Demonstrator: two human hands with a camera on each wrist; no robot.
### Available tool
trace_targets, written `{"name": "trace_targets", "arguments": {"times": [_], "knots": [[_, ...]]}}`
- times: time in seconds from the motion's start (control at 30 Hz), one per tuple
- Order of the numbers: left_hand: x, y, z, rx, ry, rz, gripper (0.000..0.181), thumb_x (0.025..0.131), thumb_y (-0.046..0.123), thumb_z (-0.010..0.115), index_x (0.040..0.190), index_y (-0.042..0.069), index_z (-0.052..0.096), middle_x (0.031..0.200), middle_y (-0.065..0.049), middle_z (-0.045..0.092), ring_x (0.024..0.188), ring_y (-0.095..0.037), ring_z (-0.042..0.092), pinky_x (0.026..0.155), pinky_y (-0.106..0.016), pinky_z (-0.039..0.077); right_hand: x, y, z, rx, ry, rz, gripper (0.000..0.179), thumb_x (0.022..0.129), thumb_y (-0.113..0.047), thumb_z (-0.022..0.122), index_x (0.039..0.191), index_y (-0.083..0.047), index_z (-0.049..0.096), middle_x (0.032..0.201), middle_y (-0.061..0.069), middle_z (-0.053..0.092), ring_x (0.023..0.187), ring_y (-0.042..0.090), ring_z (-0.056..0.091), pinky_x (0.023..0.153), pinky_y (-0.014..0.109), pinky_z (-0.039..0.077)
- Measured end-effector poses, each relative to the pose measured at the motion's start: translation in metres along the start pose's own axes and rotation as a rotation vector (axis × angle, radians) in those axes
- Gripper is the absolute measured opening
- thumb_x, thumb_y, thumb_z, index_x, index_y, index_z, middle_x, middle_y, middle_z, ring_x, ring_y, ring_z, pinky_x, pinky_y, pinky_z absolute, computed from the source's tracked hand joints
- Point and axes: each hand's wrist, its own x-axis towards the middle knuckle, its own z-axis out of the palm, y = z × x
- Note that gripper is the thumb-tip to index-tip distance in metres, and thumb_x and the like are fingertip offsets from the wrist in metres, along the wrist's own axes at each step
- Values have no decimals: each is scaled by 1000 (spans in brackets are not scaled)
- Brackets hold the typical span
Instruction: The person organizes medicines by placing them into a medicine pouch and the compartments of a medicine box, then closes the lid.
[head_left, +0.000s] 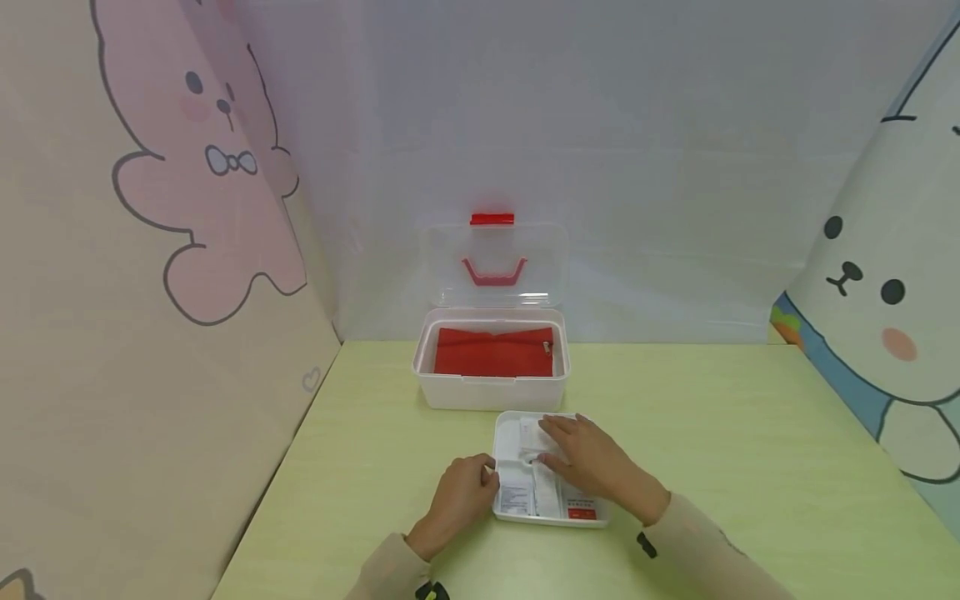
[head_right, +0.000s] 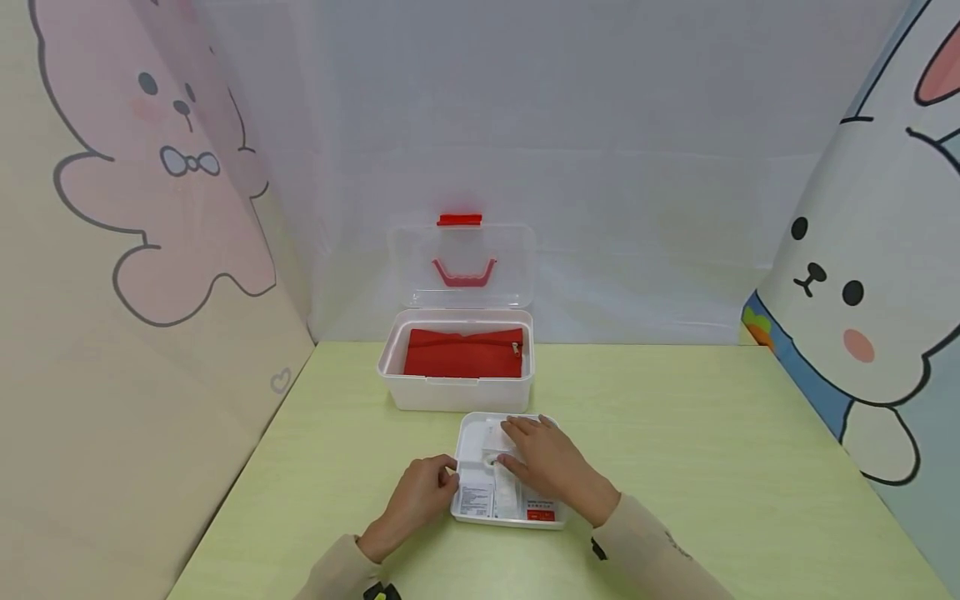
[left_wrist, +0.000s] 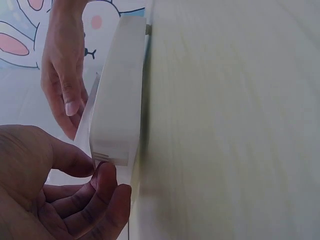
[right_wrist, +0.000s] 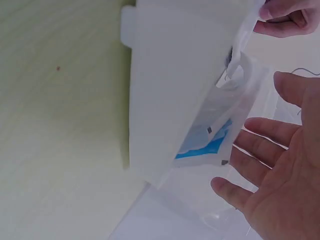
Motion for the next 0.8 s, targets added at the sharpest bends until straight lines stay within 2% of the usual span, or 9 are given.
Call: {"name": "trace_targets", "arguments": {"times": [0.13,0.27,0.43,0.5,0.63,0.7,0.8], "knots": [[0,0,1,-5,4,-1,19,89,12,62,100,-1,70,60,7,56,47,-1,43,44,-20,37,-7,3,-10,1,43,15,57,91,-38,67,137,-6,55,140,12,57,129,31,55,111,52,38],[-1,2,0,-12,1,-6,20,90,13,61,101,-1,70,60,8,55,47,-1,43,43,-20,37,-16,8,-17,-22,133,42,55,91,-36,68,136,-6,57,138,14,59,124,34,58,102,51,47],[-1,2,0,-9,-1,-20,21,90,14,61,102,-1,70,60,8,54,47,-1,43,43,-19,36,-27,15,-20,-43,271,88,47,87,-24,73,126,-2,62,127,16,65,113,33,64,90,49,54],[-1,2,0,-10,-1,-22,21,90,14,62,102,-1,70,60,8,55,47,-1,43,43,-19,36,-31,18,-20,-45,301,116,44,86,-21,74,123,0,63,121,16,67,107,33,66,85,48,56],[0,2,0,-13,1,-26,21,90,15,62,102,0,71,60,8,56,47,-1,44,43,-20,37,-39,22,-18,-52,277,199,39,86,-21,73,118,0,65,107,16,70,85,29,69,71,43,58],[0,1,1,-11,3,-25,22,90,15,61,102,0,71,61,7,57,47,-1,44,43,-20,37,-43,22,-18,-51,224,253,36,87,-23,72,114,0,66,98,15,71,71,23,66,62,39,55],[0,0,1,-7,9,-24,21,90,16,61,101,1,71,62,7,58,47,-1,45,44,-20,38,-46,22,-18,-22,121,327,30,88,-25,70,105,0,66,79,9,68,57,17,54,51,32,45]]}}
